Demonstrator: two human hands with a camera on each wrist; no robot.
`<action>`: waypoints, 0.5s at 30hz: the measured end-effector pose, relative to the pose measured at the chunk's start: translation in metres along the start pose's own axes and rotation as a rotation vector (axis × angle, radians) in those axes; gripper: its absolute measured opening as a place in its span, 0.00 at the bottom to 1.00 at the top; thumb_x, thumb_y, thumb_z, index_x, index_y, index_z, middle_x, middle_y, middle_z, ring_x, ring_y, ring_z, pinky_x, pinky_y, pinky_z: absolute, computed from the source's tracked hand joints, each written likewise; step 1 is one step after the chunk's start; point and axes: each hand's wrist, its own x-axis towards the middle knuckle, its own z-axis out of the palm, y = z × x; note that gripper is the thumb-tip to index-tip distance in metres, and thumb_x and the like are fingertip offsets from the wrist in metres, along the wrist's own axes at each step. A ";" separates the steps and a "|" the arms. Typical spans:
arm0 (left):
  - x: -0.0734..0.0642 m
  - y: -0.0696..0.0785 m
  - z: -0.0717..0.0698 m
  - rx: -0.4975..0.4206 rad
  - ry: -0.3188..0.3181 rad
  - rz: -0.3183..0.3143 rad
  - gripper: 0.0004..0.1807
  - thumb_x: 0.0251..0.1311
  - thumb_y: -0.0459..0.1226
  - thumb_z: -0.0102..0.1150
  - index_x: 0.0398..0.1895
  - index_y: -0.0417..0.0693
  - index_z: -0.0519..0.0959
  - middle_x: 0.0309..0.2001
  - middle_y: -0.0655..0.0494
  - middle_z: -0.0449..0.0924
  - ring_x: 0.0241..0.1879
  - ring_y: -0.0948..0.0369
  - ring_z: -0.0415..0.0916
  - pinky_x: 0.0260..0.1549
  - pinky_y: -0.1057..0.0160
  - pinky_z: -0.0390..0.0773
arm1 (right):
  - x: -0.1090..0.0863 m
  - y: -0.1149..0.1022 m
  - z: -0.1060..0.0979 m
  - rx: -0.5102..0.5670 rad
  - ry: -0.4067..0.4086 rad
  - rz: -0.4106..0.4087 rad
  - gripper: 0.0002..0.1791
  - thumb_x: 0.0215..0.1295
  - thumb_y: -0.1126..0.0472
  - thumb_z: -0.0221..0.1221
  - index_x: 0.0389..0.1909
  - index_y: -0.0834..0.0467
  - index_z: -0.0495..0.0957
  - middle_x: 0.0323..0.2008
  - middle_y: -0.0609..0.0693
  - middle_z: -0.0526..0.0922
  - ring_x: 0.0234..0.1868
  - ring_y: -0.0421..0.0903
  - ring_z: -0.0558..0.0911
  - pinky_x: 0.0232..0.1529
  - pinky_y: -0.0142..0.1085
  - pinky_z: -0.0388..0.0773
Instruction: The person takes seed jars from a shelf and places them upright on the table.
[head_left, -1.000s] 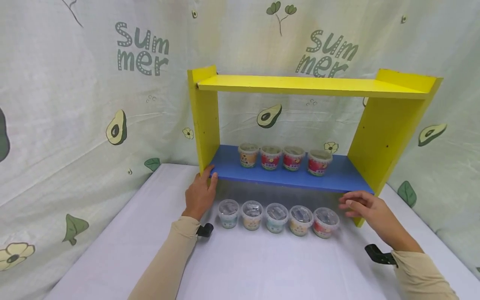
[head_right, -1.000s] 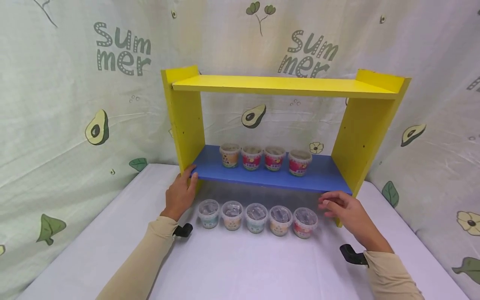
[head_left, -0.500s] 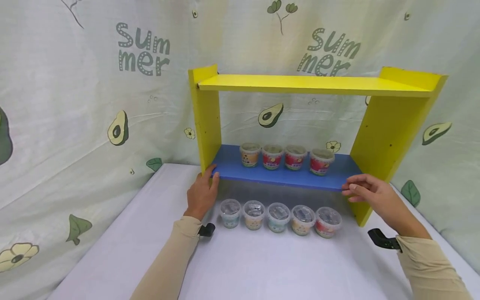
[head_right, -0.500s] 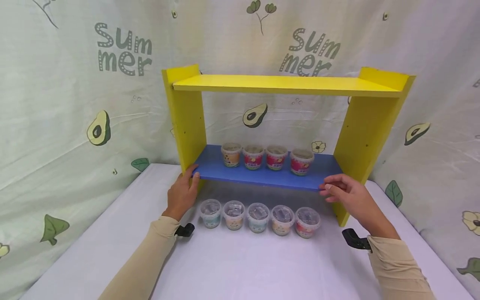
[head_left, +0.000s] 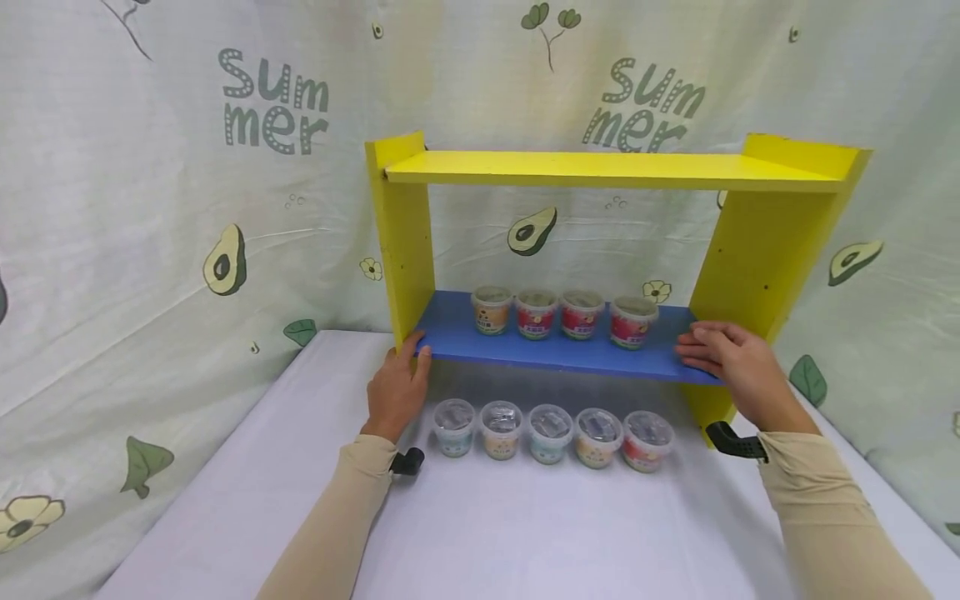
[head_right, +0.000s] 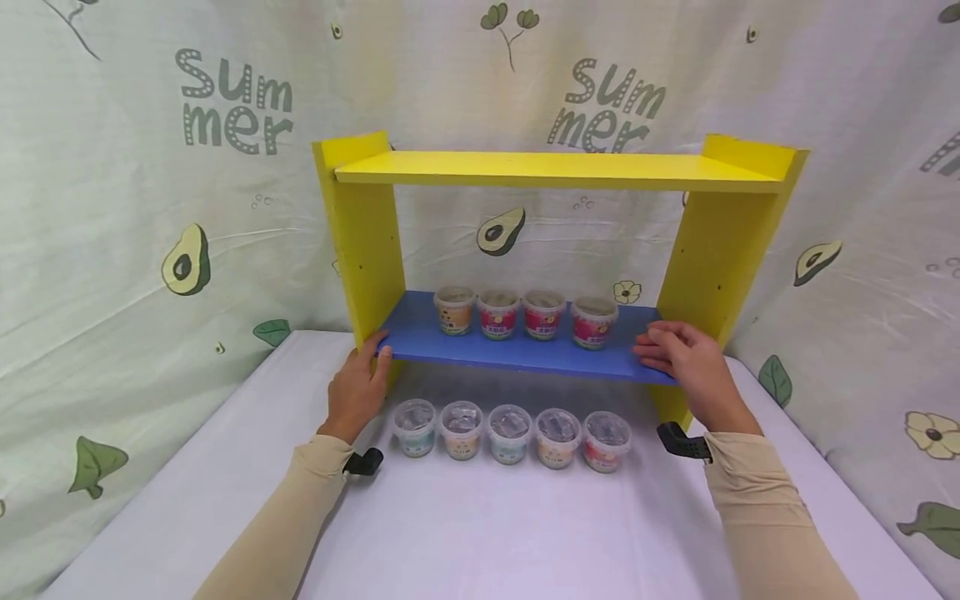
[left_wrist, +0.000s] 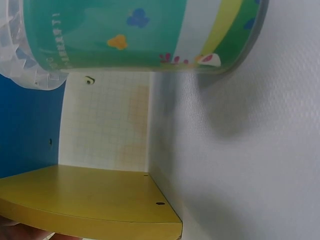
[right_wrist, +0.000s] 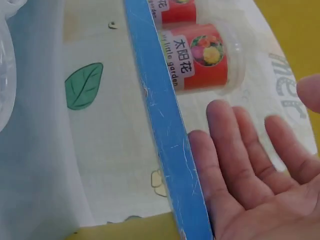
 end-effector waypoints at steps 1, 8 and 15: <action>0.000 0.000 0.000 -0.001 -0.003 -0.002 0.30 0.75 0.62 0.32 0.72 0.63 0.68 0.48 0.41 0.78 0.34 0.43 0.79 0.30 0.43 0.78 | 0.002 -0.001 0.000 -0.025 0.004 0.021 0.29 0.78 0.46 0.50 0.64 0.68 0.64 0.45 0.40 0.83 0.46 0.37 0.85 0.46 0.28 0.79; 0.001 -0.001 0.001 -0.017 0.000 0.002 0.31 0.75 0.63 0.31 0.72 0.63 0.68 0.47 0.41 0.78 0.33 0.44 0.78 0.29 0.44 0.78 | 0.015 -0.007 0.000 -0.082 -0.038 0.123 0.42 0.78 0.44 0.47 0.72 0.75 0.50 0.57 0.57 0.74 0.50 0.37 0.83 0.50 0.30 0.78; -0.001 0.000 0.001 -0.022 0.006 0.014 0.30 0.75 0.61 0.32 0.72 0.62 0.69 0.48 0.40 0.78 0.34 0.43 0.79 0.28 0.43 0.77 | 0.022 -0.006 -0.006 -0.032 -0.148 0.153 0.45 0.77 0.48 0.52 0.74 0.75 0.42 0.58 0.54 0.74 0.52 0.34 0.81 0.53 0.31 0.76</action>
